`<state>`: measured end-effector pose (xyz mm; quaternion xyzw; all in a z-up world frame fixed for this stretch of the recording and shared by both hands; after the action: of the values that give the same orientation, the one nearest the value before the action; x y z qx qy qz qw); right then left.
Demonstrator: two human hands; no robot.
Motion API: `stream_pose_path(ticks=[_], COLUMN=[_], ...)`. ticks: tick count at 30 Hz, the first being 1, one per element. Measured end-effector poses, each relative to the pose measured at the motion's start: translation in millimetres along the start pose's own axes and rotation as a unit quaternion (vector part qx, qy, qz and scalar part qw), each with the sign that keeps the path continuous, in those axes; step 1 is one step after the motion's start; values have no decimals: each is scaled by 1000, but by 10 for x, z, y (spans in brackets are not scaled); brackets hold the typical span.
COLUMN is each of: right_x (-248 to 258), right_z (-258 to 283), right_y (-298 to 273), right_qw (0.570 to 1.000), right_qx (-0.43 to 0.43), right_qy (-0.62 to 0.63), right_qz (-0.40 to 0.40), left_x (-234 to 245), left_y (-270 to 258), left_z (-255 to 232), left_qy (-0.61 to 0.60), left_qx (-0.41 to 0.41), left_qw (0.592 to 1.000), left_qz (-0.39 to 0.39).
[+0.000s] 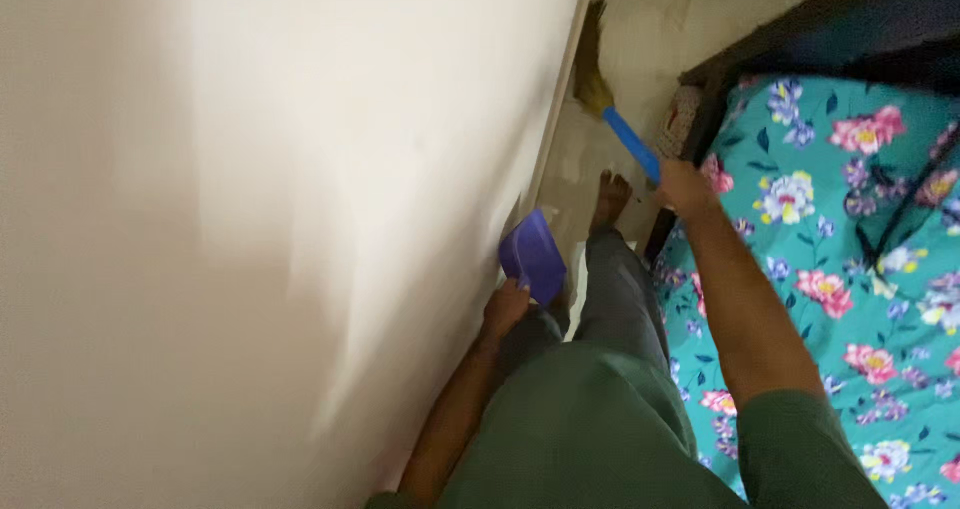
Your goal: The person sweeps the floor using a broom and a dustpan, moving between the bed and the wall.
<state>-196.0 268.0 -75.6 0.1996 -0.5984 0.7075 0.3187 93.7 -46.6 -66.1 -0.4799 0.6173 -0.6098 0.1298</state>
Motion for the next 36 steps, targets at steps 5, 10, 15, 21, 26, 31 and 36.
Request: stream_pose_path(ticks=[5,10,15,21,26,31,36], right_x=[-1111,-2123,-2754,-3351,-3760,-4497,-5286], right_z=[-143,-123,-165,-316,-398,-431,-357], right_y=[-690,-1371,-2023,-2558,-3032,-3716,-4533], right_qw=[1000,1000,1000,1000,999,995,996], right_qx=[2,4,7,16,-4,-18,-31], right_qy=[-12,-12,-12,-7,-34,-61,-62], right_qz=[0,7,14,14,-1,-75,-52], left_x=[-242,-453,-806,-1164,-1351,-1664,-2002], left_y=[-112,-295,-613,-766,-838,-972,-1351], left_z=[453,942,1484,2001,2140,2613,3437], left_qy=[53,78,92,124,150,181,192], left_qx=[-15,-17,-17,-28,-60,-102,-113], left_qw=[998,997,996,991,985,975,970], left_qz=[-7,-7,-15,-34,-60,-75,-101])
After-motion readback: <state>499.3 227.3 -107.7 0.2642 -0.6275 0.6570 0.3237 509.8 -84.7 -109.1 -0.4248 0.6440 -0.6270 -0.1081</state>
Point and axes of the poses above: each hand's wrist, its own y-axis towards the middle knuckle, its own x-axis out of the back of the hand, z = x × y, the point moved 4 cm from there along y, towards the middle knuckle, and after that the axes turned 2 degrees about -x, right-handed, at the moved point
